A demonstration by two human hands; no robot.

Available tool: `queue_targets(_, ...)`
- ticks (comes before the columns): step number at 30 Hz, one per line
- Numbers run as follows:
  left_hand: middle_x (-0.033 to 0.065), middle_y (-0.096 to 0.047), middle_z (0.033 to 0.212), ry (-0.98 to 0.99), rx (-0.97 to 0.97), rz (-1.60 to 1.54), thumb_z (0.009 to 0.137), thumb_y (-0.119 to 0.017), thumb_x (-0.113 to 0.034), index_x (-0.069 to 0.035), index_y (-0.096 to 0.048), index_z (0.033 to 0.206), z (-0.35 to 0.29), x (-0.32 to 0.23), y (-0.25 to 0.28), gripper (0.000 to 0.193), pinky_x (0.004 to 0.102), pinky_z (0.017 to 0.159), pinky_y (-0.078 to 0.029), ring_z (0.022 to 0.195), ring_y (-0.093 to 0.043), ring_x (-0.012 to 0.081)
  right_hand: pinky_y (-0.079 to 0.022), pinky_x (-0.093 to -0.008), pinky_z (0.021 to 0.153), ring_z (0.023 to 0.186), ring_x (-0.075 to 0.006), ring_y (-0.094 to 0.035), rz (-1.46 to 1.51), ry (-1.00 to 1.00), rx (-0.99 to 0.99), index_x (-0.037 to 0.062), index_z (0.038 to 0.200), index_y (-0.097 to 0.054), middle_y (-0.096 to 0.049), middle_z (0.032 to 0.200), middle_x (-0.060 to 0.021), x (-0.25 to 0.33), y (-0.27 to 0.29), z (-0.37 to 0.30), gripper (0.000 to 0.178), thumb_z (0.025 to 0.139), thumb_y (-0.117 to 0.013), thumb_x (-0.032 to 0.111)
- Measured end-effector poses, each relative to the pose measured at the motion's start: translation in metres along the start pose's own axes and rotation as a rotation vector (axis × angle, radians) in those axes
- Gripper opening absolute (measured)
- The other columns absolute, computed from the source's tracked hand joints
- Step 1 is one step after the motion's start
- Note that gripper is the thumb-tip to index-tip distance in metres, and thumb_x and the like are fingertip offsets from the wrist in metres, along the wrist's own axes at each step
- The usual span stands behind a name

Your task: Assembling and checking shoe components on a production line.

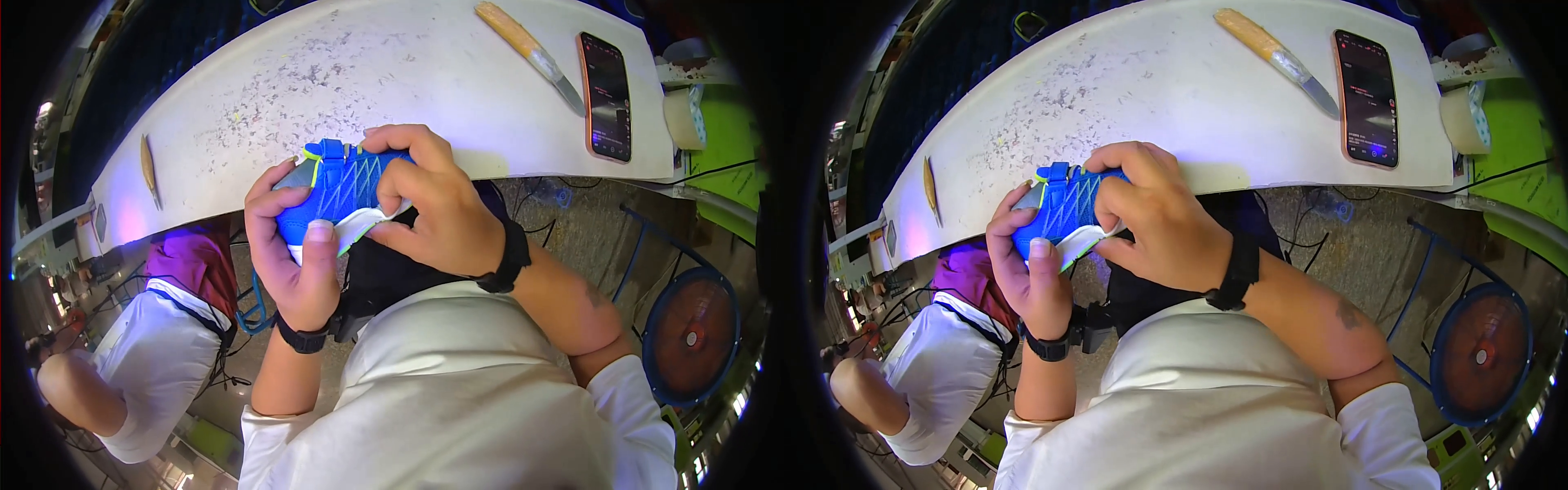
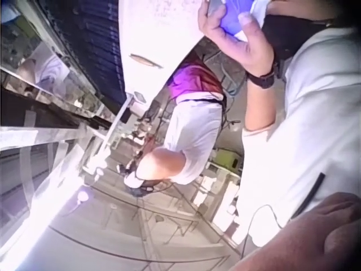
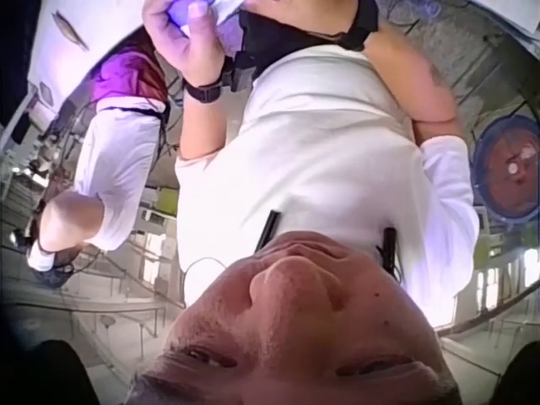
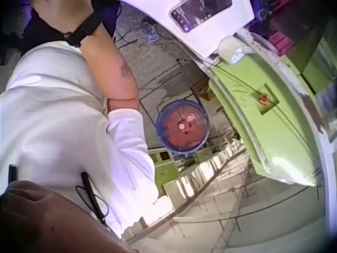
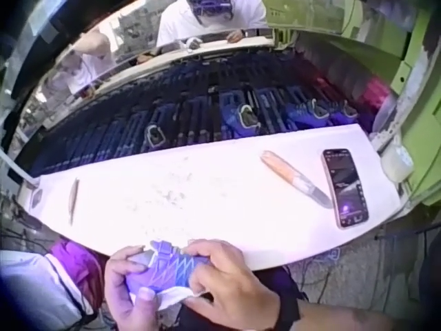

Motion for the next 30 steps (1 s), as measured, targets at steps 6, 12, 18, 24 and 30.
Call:
queue_targets(6, 0.0223, -0.049, 0.137, 0.043, 0.064, -0.128, 0.083, -0.077, -0.026, -0.003, -0.056, 0.113, -0.001, 0.015, 0.007, 0.043, 0.0407, 0.107, -0.040, 0.125, -0.052, 0.0284, -0.044, -0.0405, 0.095, 0.109, -0.0309, -0.059, -0.058, 0.097, 0.039, 0.0121, 0.088, -0.059, -0.058, 0.118, -0.0092, 0.004, -0.002, 0.000, 0.037, 0.062, -0.085, 0.011)
queue_targets(12, 0.0202, -0.051, 0.130, -0.047, 0.257, 0.164, 0.073, -0.083, -0.017, -0.006, -0.057, 0.110, 0.019, -0.011, 0.000, 0.046, 0.0405, 0.104, -0.043, 0.123, -0.054, 0.0318, -0.047, -0.0393, 0.097, 0.111, -0.0325, -0.060, -0.051, -0.101, 0.109, 0.0047, 0.133, -0.056, -0.061, 0.123, -0.0155, -0.019, 0.007, -0.003, 0.070, 0.072, -0.086, 0.021)
queue_targets(18, 0.0148, -0.054, 0.111, -0.070, 0.179, 0.383, 0.067, -0.084, -0.007, -0.006, -0.054, 0.104, 0.021, -0.019, -0.011, 0.048, 0.0393, 0.096, -0.046, 0.113, -0.056, 0.0319, -0.049, -0.0395, 0.096, 0.109, -0.0339, -0.062, -0.025, -0.141, 0.042, -0.0014, 0.131, -0.059, -0.065, 0.119, -0.0197, -0.021, -0.005, -0.007, 0.057, 0.087, -0.077, 0.030)
queue_targets(24, 0.0119, -0.054, 0.112, 0.038, 0.126, 0.181, 0.072, -0.081, -0.005, -0.004, -0.052, 0.107, 0.025, 0.008, -0.001, 0.045, 0.0350, 0.098, -0.045, 0.110, -0.055, 0.0239, -0.051, -0.0383, 0.091, 0.103, -0.0336, -0.065, 0.189, -0.130, 0.119, -0.0033, 0.130, -0.059, -0.067, 0.113, -0.0195, -0.035, -0.001, 0.000, 0.049, 0.095, -0.069, 0.030)
queue_targets(30, 0.0107, -0.056, 0.116, 0.095, 0.060, -0.050, 0.079, -0.078, -0.002, -0.004, -0.050, 0.111, 0.024, 0.023, 0.002, 0.042, 0.0306, 0.096, -0.045, 0.106, -0.054, 0.0163, -0.049, -0.0335, 0.096, 0.109, -0.0249, -0.065, 0.436, -0.455, 0.153, -0.0029, 0.134, -0.057, -0.066, 0.120, -0.0174, -0.047, -0.009, 0.003, 0.050, 0.097, -0.066, 0.030)
Point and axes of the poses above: each hand's wrist, its own z-axis towards the middle knuckle, its own y-axis out of the back of the hand, x = y × z, the point moved 9 cm from there along z, towards the middle knuckle
